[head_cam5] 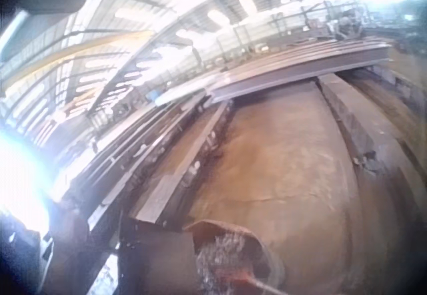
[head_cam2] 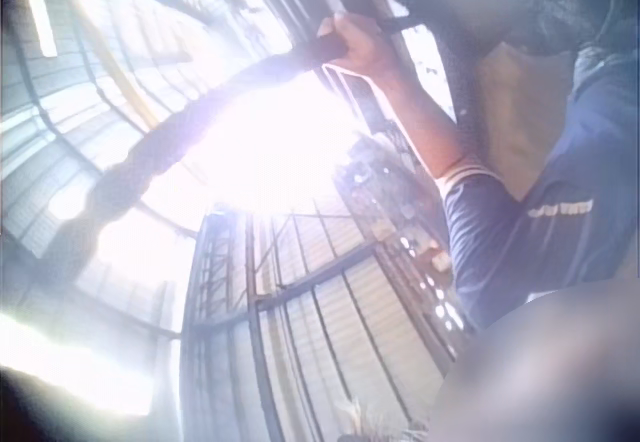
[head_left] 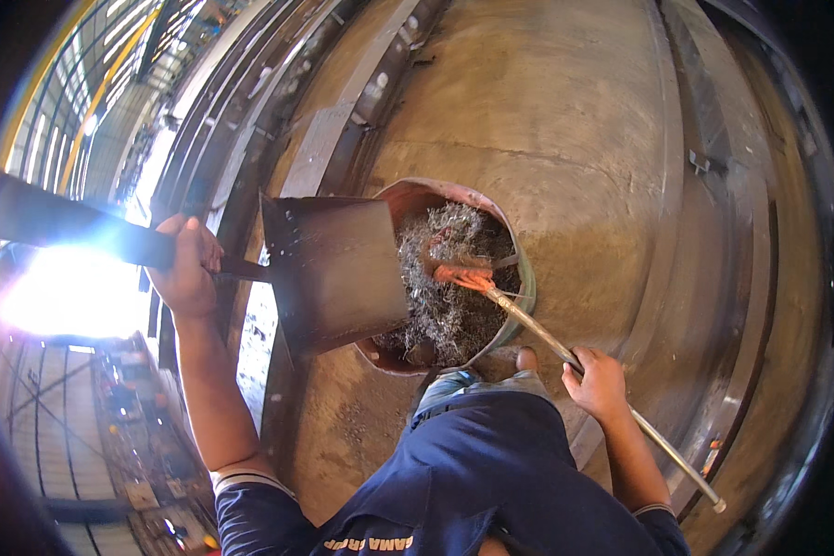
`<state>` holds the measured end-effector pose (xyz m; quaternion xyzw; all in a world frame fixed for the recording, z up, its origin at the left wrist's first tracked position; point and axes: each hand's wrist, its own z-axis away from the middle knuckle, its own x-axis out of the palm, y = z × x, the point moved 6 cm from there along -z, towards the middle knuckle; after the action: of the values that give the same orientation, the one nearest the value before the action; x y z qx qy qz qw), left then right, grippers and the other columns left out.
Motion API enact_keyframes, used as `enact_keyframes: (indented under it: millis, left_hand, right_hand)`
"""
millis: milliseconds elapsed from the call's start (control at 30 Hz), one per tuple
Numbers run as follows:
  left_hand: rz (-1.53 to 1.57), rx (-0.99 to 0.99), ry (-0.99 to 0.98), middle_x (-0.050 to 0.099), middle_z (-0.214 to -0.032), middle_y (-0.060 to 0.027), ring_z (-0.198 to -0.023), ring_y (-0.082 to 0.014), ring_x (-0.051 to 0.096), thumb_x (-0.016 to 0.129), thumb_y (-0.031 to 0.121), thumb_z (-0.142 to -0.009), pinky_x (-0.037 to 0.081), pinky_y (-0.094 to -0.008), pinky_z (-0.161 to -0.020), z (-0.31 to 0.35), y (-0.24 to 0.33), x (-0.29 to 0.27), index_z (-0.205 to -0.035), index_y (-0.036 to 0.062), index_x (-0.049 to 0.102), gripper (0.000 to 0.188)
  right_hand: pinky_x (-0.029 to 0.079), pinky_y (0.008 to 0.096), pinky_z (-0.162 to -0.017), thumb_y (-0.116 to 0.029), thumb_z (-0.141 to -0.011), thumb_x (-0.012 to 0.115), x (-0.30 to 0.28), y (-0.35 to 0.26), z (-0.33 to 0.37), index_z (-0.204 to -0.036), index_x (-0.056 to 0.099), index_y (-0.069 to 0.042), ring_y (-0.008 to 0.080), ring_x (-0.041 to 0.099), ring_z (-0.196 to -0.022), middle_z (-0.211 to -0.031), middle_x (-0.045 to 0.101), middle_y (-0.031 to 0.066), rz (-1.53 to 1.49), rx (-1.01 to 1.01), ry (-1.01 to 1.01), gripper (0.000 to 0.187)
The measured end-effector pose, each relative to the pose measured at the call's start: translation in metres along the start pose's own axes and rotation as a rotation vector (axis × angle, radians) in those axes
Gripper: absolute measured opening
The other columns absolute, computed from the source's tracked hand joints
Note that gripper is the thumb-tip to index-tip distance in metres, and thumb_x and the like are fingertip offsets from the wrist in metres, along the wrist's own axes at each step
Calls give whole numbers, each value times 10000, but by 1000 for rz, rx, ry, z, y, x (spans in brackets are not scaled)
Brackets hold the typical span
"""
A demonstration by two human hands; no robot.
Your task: The person sweeps metal shavings and debris from the workshop floor using a broom and dustpan, then transfers the collected material into a large green barrel. The person moves between different areas of the floor to gather scattered piles of debris.
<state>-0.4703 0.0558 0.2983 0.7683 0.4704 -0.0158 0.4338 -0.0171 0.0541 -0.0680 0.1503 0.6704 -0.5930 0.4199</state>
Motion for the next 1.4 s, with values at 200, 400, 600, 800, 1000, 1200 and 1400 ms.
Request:
enact_keyframes:
  millis: [200, 400, 600, 800, 1000, 1200, 1400]
  left_hand:
    - [186, -105, 179, 348, -523, -33, -437, -135, 352, 458, 126, -926, 387, -306, -492, 52, -1, -71, -614, 100, 375, 323]
    - [286, -101, 314, 337, -510, -23, -421, -135, 334, 467, 167, -911, 375, -306, -526, 143, 1, -202, -612, 119, 361, 321]
    - [196, -193, 530, 339, -509, -17, -418, -126, 316, 462, 172, -907, 361, -309, -540, 283, -4, -315, -606, 120, 354, 324]
    - [57, -330, 671, 359, -522, -18, -428, -120, 317, 476, 119, -899, 350, -296, -497, 457, -32, -383, -596, 100, 369, 321]
    - [-86, -624, 822, 419, -568, -33, -483, -121, 394, 506, 69, -921, 390, -287, -518, 702, -71, -440, -653, 52, 439, 277]
    - [-604, -864, 911, 594, -887, -106, -867, -215, 585, 657, 77, -880, 482, -349, -768, 957, -29, -468, -869, 0, 588, 104]
    - [-697, -1061, 979, 526, -781, -76, -751, -211, 527, 674, 44, -852, 437, -348, -709, 1048, 39, -479, -774, 11, 523, 174]
  right_hand:
    - [523, 489, -718, -200, -862, 659, -17, -20, -16, -1006, 678, -15, 443, 650, -797, -845, 668, 233, 8, -27, -79, 235]
    - [526, 413, -776, -172, -866, 675, -78, -28, -32, -1066, 675, 36, 388, 693, -864, -925, 682, 267, 49, 4, -43, 288]
    - [516, 356, -775, -166, -917, 644, -104, -68, -26, -1130, 623, 35, 238, 663, -797, -852, 675, 208, 87, -32, 10, 293]
    - [511, 470, -642, -293, -985, 591, 23, -53, 45, -1360, 501, -70, 391, 666, -710, -840, 664, 240, 269, -216, 37, 446]
    - [496, 529, -575, -262, -981, 576, 156, 19, 226, -1453, 448, -159, 447, 627, -628, -748, 653, 240, 637, -164, -107, 500]
    - [504, 575, -646, -353, -938, 574, 147, 119, 367, -1363, 541, -157, 473, 655, -717, -791, 674, 261, 822, 191, -461, 469]
    - [517, 545, -613, -290, -922, 568, 170, 165, 369, -1266, 573, -89, 409, 661, -679, -782, 672, 226, 1047, 391, -900, 398]
